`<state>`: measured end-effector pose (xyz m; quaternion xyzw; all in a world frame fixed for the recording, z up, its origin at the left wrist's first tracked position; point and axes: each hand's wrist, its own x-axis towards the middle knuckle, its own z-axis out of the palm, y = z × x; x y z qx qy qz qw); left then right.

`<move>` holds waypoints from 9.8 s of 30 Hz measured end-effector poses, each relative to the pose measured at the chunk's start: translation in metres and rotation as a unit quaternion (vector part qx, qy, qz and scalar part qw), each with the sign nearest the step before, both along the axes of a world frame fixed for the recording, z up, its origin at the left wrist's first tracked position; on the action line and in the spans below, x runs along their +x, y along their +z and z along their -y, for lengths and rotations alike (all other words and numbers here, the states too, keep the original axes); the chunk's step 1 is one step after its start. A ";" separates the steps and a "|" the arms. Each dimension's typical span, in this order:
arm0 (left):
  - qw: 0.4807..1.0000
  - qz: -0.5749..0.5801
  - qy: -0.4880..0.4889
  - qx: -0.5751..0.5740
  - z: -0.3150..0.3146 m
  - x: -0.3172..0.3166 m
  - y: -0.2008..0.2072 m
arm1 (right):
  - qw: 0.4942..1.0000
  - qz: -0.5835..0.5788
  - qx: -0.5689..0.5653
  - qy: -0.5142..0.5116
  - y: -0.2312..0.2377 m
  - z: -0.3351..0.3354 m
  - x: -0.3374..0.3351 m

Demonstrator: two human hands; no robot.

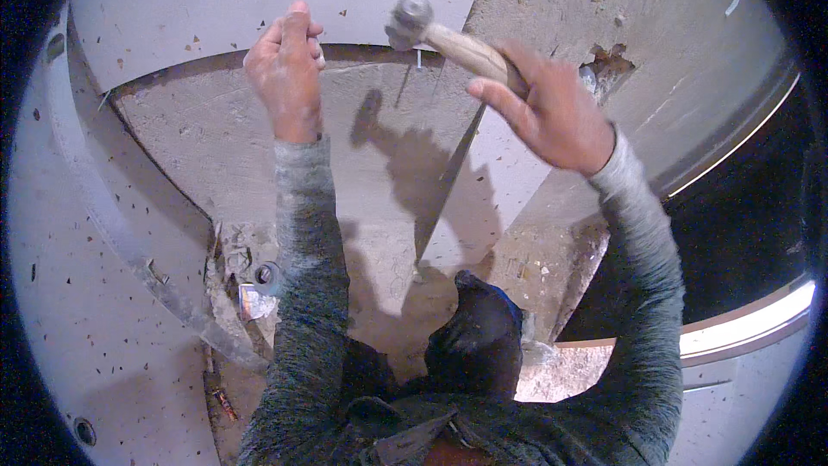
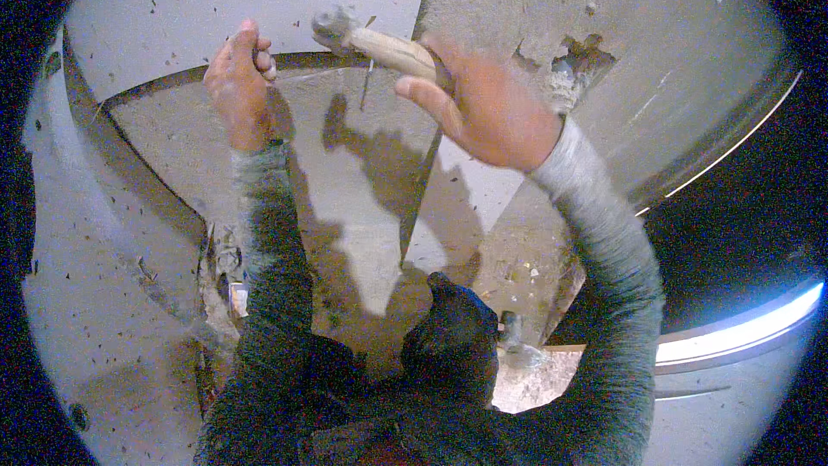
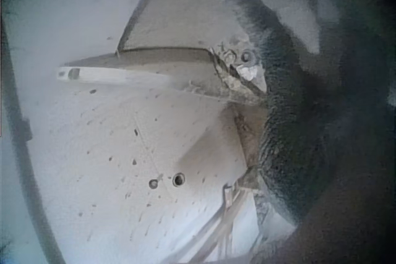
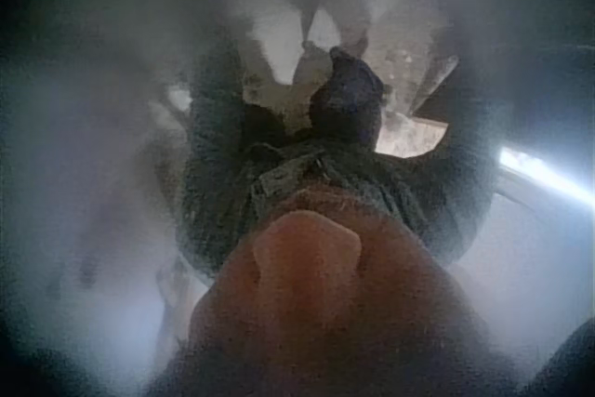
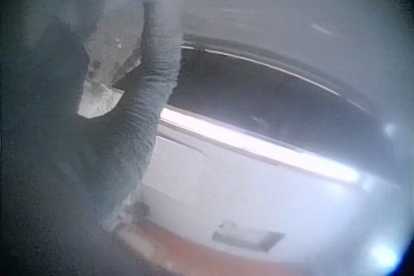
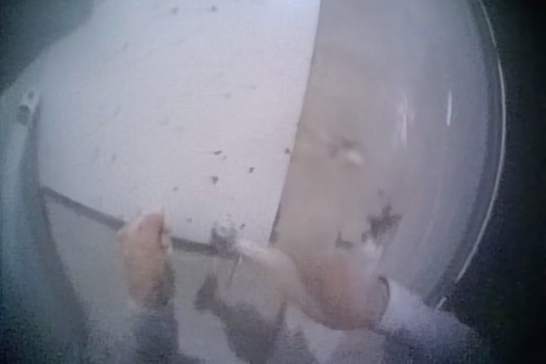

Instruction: The person installs a white ceiling panel by first checking its alignment with a spirit level. They then secure the panel to the ceiling using a hammer and nails, repeatedly tapping the nails into place. The person rechecks the alignment with the spirit level after securing the panel.

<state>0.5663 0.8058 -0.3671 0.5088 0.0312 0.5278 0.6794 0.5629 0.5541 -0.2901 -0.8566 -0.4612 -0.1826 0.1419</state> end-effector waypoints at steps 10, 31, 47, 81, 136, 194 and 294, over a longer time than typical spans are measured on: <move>0.995 0.037 -0.055 -0.078 -0.003 0.014 -0.005 | 0.939 0.112 -0.318 -0.070 0.043 -0.050 0.000; 0.993 0.073 -0.089 -0.019 -0.007 0.028 -0.023 | 0.972 0.104 -0.201 -0.066 0.043 -0.054 -0.025; 0.999 -0.016 -0.023 0.036 -0.009 0.020 -0.017 | 0.967 0.153 -0.189 -0.070 0.050 -0.044 -0.027; 0.933 -0.180 -0.015 0.313 0.062 0.036 -0.036 | 0.962 -0.141 0.130 -0.192 -0.111 0.056 -0.049; 0.900 -0.149 0.155 0.378 0.084 0.038 -0.048 | 0.753 -0.446 0.473 -0.103 -0.210 0.048 -0.054; 0.874 -0.189 0.121 0.432 0.074 0.037 -0.043 | 0.678 -0.512 0.526 -0.033 -0.207 0.032 -0.079; 0.888 -0.170 0.059 0.424 0.039 0.023 -0.058 | 0.715 -0.428 0.553 0.019 -0.174 0.037 -0.031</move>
